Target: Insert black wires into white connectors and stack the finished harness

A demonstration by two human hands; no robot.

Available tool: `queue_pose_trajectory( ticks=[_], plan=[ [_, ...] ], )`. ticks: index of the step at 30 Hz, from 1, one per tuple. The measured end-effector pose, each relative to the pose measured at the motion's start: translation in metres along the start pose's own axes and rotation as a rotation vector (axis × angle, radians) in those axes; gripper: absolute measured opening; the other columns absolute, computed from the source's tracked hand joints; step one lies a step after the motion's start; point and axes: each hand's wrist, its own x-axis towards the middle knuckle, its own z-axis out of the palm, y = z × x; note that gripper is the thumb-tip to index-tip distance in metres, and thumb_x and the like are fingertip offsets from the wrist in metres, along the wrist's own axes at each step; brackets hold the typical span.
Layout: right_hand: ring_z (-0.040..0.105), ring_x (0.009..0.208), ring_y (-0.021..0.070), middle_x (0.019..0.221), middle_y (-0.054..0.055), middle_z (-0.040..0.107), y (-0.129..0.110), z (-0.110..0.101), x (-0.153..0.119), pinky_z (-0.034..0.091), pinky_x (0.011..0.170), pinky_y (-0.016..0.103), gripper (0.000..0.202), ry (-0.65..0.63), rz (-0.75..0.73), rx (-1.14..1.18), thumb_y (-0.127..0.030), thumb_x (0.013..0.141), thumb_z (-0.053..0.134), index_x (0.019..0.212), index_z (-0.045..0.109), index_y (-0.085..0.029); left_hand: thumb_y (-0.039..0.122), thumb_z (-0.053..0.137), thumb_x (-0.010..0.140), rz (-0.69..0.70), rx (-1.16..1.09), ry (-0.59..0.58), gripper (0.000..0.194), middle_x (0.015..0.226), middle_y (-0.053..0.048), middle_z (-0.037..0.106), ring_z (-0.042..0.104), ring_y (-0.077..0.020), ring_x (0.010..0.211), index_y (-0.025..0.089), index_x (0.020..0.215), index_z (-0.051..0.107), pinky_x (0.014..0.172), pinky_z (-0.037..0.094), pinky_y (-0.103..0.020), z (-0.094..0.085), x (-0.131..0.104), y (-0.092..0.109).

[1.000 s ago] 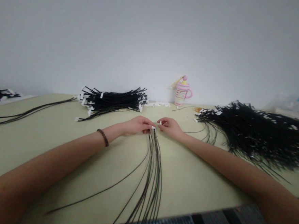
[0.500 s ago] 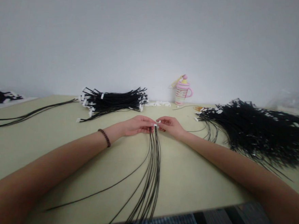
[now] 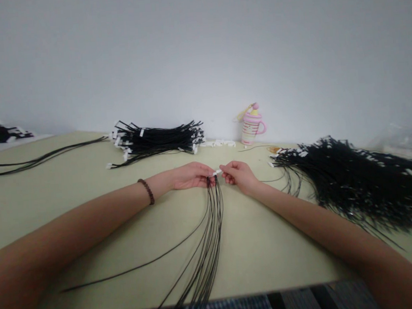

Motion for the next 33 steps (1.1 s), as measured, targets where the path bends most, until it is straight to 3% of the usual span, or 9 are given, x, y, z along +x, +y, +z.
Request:
queue_pose_trajectory(
  ticks=[16,26,33],
  plan=[
    [0.048,0.036,0.0065,0.049,-0.004,0.056,0.0028,-0.0002,-0.0029,0.029,0.034,0.016,0.034,-0.045,-0.032,-0.021,-0.043,0.06,0.068,0.068,0.048,-0.017,0.022,0.063,0.073,0.029,0.036,0.025,0.015,0.075,-0.006,0.062,0.058,-0.011,0.069,0.008,0.079,0.062,0.071,0.045,-0.026,0.0028,-0.0002,-0.0005],
    [0.047,0.035,0.0061,0.049,-0.003,0.056,0.0011,0.0003,-0.0036,0.029,0.033,0.016,0.035,-0.01,-0.04,-0.017,-0.044,0.06,0.068,0.064,0.047,-0.016,0.021,0.064,0.072,0.013,0.004,0.066,0.014,0.075,-0.006,0.061,0.057,-0.0102,0.07,0.008,0.079,0.062,0.07,0.045,-0.024,0.0037,0.0006,-0.0007],
    [0.046,0.034,0.006,0.049,-0.004,0.056,0.0017,0.0006,-0.0048,0.028,0.032,0.015,0.035,-0.07,-0.039,-0.053,-0.044,0.06,0.068,0.064,0.046,-0.017,0.022,0.065,0.072,0.021,0.03,0.075,0.015,0.073,-0.005,0.061,0.057,-0.0106,0.067,0.008,0.077,0.061,0.069,0.044,-0.026,0.0047,-0.0007,-0.0005]
  ],
)
